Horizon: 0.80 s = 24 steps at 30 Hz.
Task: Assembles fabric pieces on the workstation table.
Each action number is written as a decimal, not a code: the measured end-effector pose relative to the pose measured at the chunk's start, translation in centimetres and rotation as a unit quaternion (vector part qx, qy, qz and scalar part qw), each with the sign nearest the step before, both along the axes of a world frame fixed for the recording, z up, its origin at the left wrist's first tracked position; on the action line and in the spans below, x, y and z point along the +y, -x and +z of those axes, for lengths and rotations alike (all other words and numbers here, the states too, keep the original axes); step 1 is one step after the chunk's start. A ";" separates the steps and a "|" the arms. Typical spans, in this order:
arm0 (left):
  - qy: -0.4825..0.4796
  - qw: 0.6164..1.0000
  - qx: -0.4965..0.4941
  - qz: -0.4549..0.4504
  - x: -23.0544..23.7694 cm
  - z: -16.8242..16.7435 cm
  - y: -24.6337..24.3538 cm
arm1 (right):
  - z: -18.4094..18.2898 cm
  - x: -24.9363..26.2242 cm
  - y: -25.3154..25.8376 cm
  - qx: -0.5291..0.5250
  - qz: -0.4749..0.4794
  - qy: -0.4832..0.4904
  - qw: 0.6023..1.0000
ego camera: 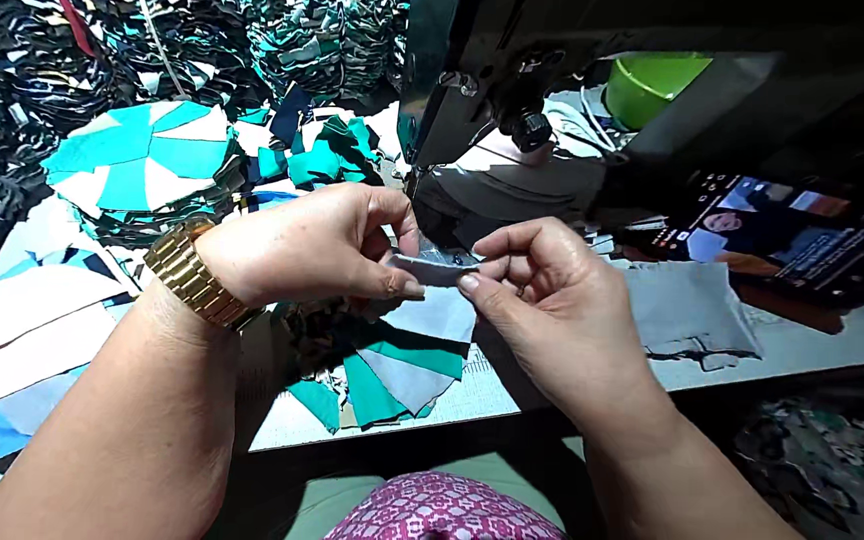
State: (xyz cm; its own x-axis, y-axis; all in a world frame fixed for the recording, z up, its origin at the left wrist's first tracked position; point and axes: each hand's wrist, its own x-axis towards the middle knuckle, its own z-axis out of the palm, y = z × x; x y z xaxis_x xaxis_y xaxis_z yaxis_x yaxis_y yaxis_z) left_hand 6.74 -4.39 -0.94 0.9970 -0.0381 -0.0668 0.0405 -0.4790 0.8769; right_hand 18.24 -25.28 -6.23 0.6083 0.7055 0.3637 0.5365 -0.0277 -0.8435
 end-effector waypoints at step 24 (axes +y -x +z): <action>-0.256 0.966 0.019 0.010 -0.3 0.1 0.3 | -0.4 -0.2 -1.3 -0.240 0.157 0.095 0.953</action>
State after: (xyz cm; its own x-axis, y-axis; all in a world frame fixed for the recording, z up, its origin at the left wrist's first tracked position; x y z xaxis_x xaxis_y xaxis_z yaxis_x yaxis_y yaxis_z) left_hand 6.47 -4.67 -0.80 0.9937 0.0280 -0.1086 0.0811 -0.8485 0.5229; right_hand 19.50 -25.48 -6.59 0.1519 0.9064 0.3941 0.8666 0.0696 -0.4941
